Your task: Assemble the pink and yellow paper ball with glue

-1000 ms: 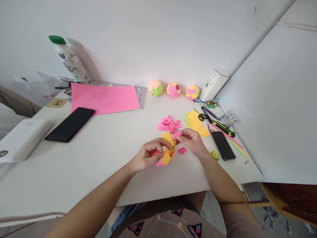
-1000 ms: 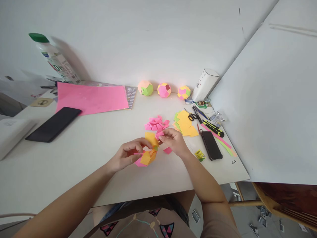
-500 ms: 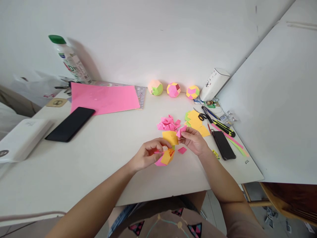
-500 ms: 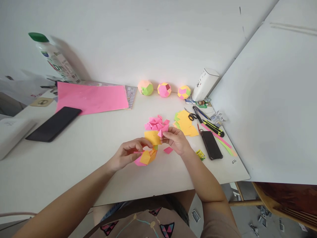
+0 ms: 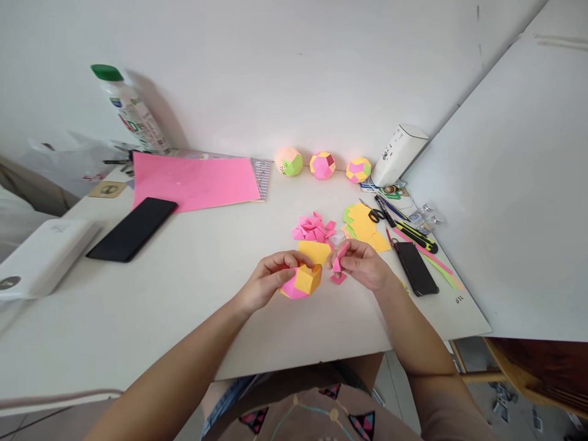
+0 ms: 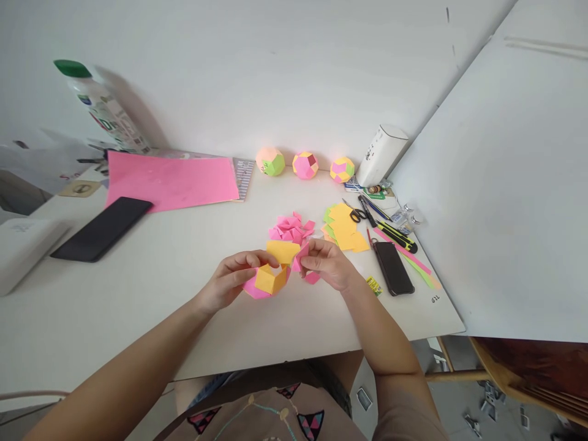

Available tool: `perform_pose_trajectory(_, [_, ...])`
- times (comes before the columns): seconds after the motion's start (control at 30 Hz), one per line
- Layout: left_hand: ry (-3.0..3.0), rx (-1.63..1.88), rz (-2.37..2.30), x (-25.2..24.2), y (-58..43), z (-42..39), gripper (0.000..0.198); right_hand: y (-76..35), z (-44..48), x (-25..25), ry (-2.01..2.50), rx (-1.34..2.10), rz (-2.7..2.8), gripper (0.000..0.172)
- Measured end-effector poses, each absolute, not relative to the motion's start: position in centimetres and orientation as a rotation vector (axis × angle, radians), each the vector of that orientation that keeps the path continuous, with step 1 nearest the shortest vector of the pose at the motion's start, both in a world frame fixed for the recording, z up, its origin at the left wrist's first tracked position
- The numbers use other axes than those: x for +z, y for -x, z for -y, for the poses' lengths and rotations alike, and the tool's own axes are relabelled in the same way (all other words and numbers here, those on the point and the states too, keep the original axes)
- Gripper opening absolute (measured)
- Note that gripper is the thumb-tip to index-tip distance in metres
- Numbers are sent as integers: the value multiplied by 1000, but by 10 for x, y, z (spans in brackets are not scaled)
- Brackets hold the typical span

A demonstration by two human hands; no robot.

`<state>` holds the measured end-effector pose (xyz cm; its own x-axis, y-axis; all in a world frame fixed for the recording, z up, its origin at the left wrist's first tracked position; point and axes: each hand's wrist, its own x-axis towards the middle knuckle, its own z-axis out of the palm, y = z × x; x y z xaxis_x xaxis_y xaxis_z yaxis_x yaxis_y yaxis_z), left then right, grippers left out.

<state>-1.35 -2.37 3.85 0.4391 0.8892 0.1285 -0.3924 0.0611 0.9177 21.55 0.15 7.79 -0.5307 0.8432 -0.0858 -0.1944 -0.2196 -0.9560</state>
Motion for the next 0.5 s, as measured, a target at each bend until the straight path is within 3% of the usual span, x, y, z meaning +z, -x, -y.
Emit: perform_pose_trajectory(0.5, [-1088, 891, -600, 39, 15, 20, 12, -218, 4, 78, 795, 1913, 1605, 14])
